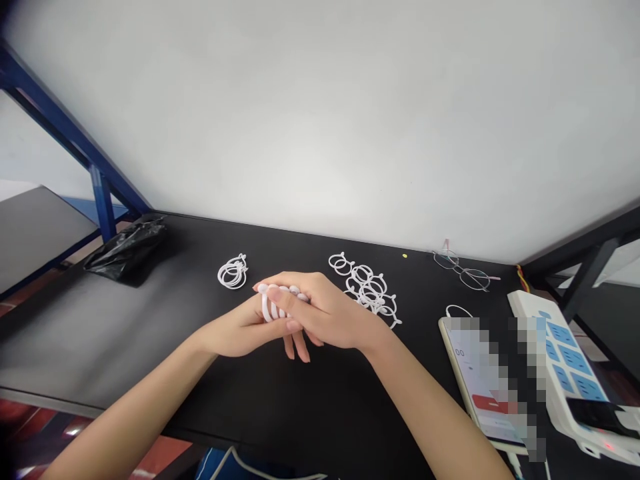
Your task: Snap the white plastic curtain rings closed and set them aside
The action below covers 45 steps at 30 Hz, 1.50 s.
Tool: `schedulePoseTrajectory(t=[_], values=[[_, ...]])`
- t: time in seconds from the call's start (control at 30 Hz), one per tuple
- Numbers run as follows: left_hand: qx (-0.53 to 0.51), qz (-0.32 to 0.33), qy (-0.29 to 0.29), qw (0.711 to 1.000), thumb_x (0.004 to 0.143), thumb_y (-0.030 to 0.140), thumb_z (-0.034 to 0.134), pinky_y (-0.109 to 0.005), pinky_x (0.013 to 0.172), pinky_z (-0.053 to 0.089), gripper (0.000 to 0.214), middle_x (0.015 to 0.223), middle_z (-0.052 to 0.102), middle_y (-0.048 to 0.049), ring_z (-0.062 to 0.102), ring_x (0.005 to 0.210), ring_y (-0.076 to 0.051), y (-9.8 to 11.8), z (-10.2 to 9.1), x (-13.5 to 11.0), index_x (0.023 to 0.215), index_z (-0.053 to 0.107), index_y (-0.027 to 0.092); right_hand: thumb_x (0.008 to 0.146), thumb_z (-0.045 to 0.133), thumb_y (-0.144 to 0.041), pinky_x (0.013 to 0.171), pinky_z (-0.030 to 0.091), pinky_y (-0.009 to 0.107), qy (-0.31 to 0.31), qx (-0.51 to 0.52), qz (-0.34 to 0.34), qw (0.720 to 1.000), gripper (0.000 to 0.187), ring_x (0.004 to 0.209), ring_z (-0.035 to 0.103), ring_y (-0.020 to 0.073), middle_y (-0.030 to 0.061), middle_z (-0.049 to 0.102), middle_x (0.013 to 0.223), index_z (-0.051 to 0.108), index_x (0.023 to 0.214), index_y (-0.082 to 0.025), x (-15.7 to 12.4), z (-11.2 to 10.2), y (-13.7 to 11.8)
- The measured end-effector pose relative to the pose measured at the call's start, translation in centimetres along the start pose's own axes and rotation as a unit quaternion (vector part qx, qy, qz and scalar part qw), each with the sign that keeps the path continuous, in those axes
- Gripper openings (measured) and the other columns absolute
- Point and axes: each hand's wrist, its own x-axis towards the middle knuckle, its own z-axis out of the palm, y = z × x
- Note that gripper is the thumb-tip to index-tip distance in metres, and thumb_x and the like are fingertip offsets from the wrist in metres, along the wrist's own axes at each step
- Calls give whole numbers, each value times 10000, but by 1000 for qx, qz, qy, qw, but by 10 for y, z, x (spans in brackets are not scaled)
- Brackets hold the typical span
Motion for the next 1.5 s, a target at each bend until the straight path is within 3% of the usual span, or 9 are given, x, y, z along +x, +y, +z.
schedulePoseTrajectory(t=[0.17,0.23,0.53,0.7,0.9,1.07,1.23,1.37,1.5], values=[[-62,7,-78,995,959,448,482,-335,738,603,437,862,741,-151,725,784,-223,6,-13,-5,903,714,82,670,840,-325,850,516,297,-16,-30,-81,996,618,972,644,200,46,651,1097,613,1233,-214,-2,-17,0],[-82,9,-101,991,944,447,512,-352,763,596,418,858,744,-150,724,785,-235,5,-17,-6,889,721,89,635,856,-252,891,499,320,-25,-24,-81,996,566,1015,620,207,56,632,1110,644,1157,-191,0,-23,2],[-185,21,-194,963,888,418,600,-305,584,570,363,640,705,-112,688,542,-206,-8,-29,-3,771,712,93,587,874,-160,587,515,180,-83,236,-9,968,464,719,653,100,-14,656,848,569,937,-162,16,-9,30],[-198,42,-85,976,821,404,670,-238,462,505,350,428,591,-24,573,355,-136,-13,-34,-6,621,626,120,590,869,-128,379,437,117,-17,281,-1,960,433,484,579,43,-49,664,761,553,884,-169,19,0,27],[-157,31,51,986,692,364,760,-188,396,434,323,482,564,50,501,344,-82,-12,-32,-3,836,568,147,608,867,-150,440,525,148,18,247,21,969,366,485,628,72,-35,689,682,628,886,-149,16,0,20],[-76,33,165,983,778,204,669,-127,402,358,187,641,585,47,516,448,-38,-6,-25,1,831,495,162,638,856,-206,543,572,179,49,186,18,981,297,568,685,103,30,742,742,697,875,-125,13,-3,15],[6,48,209,977,924,323,510,-176,471,414,156,756,564,24,500,509,-50,-8,-16,3,927,478,171,610,875,-299,579,598,248,67,173,22,982,337,598,708,147,34,743,736,704,844,-129,11,-7,13],[185,86,246,948,931,293,487,-234,629,474,178,962,618,-43,583,724,-114,-15,-16,3,1067,484,178,596,877,-341,586,606,271,63,164,35,984,353,605,722,172,33,730,709,714,816,-118,12,-7,17],[354,69,207,910,891,218,517,-243,647,463,368,885,676,-22,614,716,-141,-18,-22,0,1253,461,198,646,851,-341,577,593,245,39,133,62,988,314,619,727,173,59,738,723,722,805,-104,14,-6,23]])
